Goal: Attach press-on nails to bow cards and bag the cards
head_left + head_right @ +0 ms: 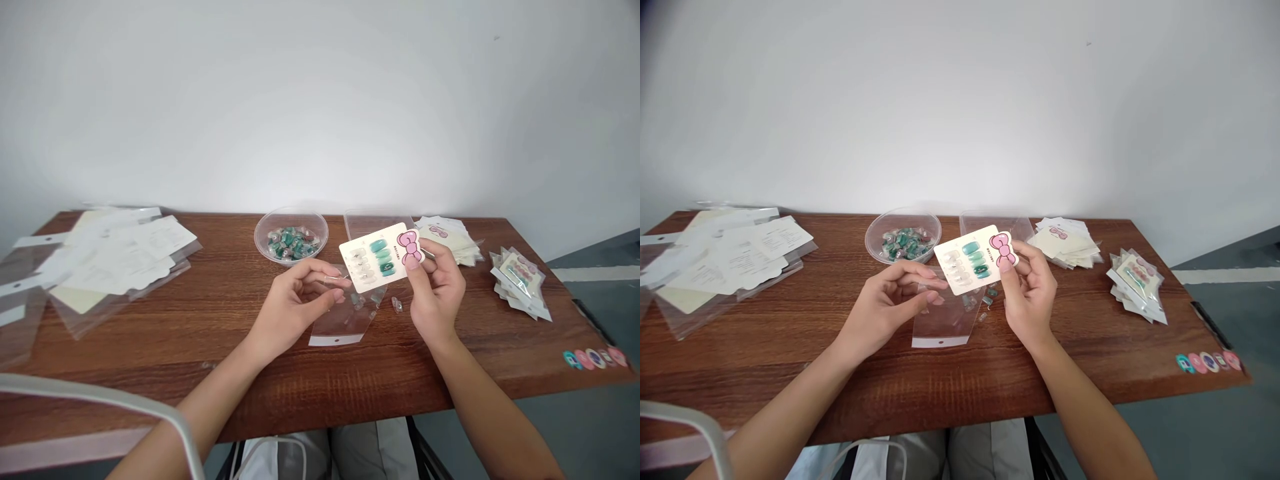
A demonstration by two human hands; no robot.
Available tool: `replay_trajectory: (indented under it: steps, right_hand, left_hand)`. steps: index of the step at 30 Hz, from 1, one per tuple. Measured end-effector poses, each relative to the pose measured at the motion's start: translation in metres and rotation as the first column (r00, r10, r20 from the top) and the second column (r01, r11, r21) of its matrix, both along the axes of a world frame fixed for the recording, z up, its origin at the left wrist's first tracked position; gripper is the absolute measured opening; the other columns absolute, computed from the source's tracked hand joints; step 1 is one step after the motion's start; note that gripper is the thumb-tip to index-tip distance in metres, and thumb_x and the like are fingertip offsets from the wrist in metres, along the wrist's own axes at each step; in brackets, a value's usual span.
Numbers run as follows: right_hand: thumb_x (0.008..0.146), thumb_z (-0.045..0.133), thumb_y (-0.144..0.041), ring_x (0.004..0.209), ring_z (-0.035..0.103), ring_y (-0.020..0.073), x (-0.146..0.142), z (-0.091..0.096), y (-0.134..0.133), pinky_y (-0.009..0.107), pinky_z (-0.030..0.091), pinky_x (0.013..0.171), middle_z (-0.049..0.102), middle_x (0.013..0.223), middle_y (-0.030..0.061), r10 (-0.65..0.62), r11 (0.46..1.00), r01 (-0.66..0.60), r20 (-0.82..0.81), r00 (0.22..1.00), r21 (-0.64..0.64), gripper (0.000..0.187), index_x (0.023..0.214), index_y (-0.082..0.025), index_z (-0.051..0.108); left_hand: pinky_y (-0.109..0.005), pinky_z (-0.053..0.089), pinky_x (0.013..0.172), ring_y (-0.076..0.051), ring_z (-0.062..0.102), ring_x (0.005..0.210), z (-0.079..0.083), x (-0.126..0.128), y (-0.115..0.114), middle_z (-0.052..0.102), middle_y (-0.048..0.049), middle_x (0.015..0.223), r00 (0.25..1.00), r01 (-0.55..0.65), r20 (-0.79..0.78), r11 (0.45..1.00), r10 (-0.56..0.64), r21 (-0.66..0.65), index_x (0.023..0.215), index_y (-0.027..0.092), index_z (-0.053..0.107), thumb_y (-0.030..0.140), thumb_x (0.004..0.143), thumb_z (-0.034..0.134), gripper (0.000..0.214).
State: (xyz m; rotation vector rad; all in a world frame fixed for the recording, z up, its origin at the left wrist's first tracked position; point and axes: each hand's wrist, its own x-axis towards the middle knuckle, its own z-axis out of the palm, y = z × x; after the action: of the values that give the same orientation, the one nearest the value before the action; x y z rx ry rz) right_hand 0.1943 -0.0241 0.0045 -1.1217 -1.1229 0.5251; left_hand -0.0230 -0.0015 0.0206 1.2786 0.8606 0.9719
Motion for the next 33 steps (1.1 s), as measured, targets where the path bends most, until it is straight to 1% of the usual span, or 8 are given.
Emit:
replay_trajectory:
  steps: [4, 7, 12, 15, 19, 24, 29, 33]
  right_hand:
    - [0.095, 0.072, -0.036, 0.088, 0.077, 0.0219, -0.001, -0.002, 0.000, 0.032, 0.062, 0.069, 0.079, 0.102, 0.0050, -0.003, 0.999, 0.002, 0.051, 0.999, 0.037, 0.021, 0.115, -0.030, 0.069]
    - [0.096, 0.070, -0.031, 0.092, 0.078, 0.0214, -0.002, -0.003, 0.000, 0.031, 0.064, 0.072, 0.079, 0.109, 0.0057, 0.016, 0.998, -0.022, 0.099, 0.995, 0.061, 0.020, 0.116, -0.029, 0.068]
    - [0.097, 0.068, -0.028, 0.092, 0.078, 0.0208, -0.004, -0.005, -0.001, 0.031, 0.065, 0.074, 0.079, 0.108, 0.0055, 0.022, 0.996, -0.032, 0.126, 0.992, 0.079, 0.019, 0.117, -0.028, 0.067]
    - [0.098, 0.068, -0.026, 0.089, 0.079, 0.0207, -0.005, -0.008, -0.001, 0.031, 0.065, 0.074, 0.080, 0.108, 0.0060, 0.025, 0.993, -0.042, 0.159, 0.987, 0.106, 0.020, 0.118, -0.025, 0.066]
    - [0.097, 0.067, -0.019, 0.085, 0.079, 0.0193, -0.006, -0.013, -0.003, 0.029, 0.066, 0.071, 0.081, 0.106, 0.0051, 0.078, 0.985, -0.107, 0.202, 0.976, 0.134, 0.026, 0.122, -0.024, 0.065]
    - [0.095, 0.070, -0.016, 0.089, 0.080, 0.0199, -0.006, -0.017, -0.006, 0.025, 0.065, 0.066, 0.082, 0.106, 0.0048, 0.041, 0.986, -0.074, 0.211, 0.977, 0.148, 0.030, 0.124, -0.025, 0.066]
    - [0.095, 0.070, -0.017, 0.095, 0.081, 0.0218, -0.006, -0.019, -0.005, 0.026, 0.066, 0.069, 0.082, 0.107, 0.0054, 0.005, 0.983, -0.043, 0.211, 0.978, 0.179, 0.031, 0.125, -0.025, 0.066]
    - [0.095, 0.070, -0.015, 0.092, 0.081, 0.0201, -0.006, -0.021, -0.006, 0.026, 0.066, 0.071, 0.081, 0.109, 0.0058, 0.008, 0.984, -0.047, 0.217, 0.976, 0.174, 0.031, 0.124, -0.024, 0.066]
  left_hand:
    - [-0.031, 0.063, 0.072, -0.022, 0.078, 0.085, 0.001, 0.000, 0.000, 0.082, -0.0063, 0.096, 1.000, -0.020, -0.008, 1.000, 0.020, -0.008, 0.099, 0.021, 0.071, 0.031, 0.082, 0.084, 0.024]
    - [-0.030, 0.063, 0.071, -0.020, 0.077, 0.080, 0.003, 0.000, 0.001, 0.081, -0.0057, 0.092, 0.999, -0.045, -0.006, 0.999, 0.045, -0.018, 0.097, 0.020, 0.071, 0.031, 0.081, 0.085, 0.024]
    - [-0.027, 0.060, 0.066, -0.019, 0.075, 0.077, 0.006, 0.001, 0.001, 0.080, -0.0048, 0.088, 0.998, -0.056, 0.002, 0.998, 0.057, -0.028, 0.096, 0.020, 0.070, 0.032, 0.080, 0.086, 0.025]
    - [-0.026, 0.058, 0.066, -0.019, 0.075, 0.078, 0.007, 0.002, 0.000, 0.079, -0.0042, 0.086, 0.997, -0.081, -0.025, 0.996, 0.080, -0.045, 0.096, 0.020, 0.069, 0.034, 0.083, 0.084, 0.024]
    - [-0.022, 0.054, 0.065, -0.014, 0.072, 0.073, 0.009, 0.004, 0.000, 0.075, -0.0006, 0.080, 0.984, -0.168, -0.052, 0.986, 0.168, -0.001, 0.088, 0.019, 0.067, 0.032, 0.087, 0.080, 0.019]
    - [-0.022, 0.053, 0.067, -0.013, 0.071, 0.072, 0.009, 0.004, 0.001, 0.072, 0.0013, 0.078, 0.961, -0.274, -0.028, 0.961, 0.275, 0.036, 0.083, 0.019, 0.064, 0.030, 0.084, 0.083, 0.022]
    - [-0.023, 0.052, 0.068, -0.014, 0.069, 0.072, 0.005, 0.005, 0.001, 0.070, 0.0020, 0.073, 0.958, -0.283, -0.032, 0.958, 0.284, 0.039, 0.080, 0.020, 0.059, 0.027, 0.080, 0.085, 0.027]
    - [-0.024, 0.051, 0.068, -0.014, 0.067, 0.074, 0.003, 0.006, 0.002, 0.067, 0.0012, 0.077, 0.956, -0.282, -0.055, 0.956, 0.287, 0.073, 0.082, 0.019, 0.059, 0.027, 0.082, 0.081, 0.024]
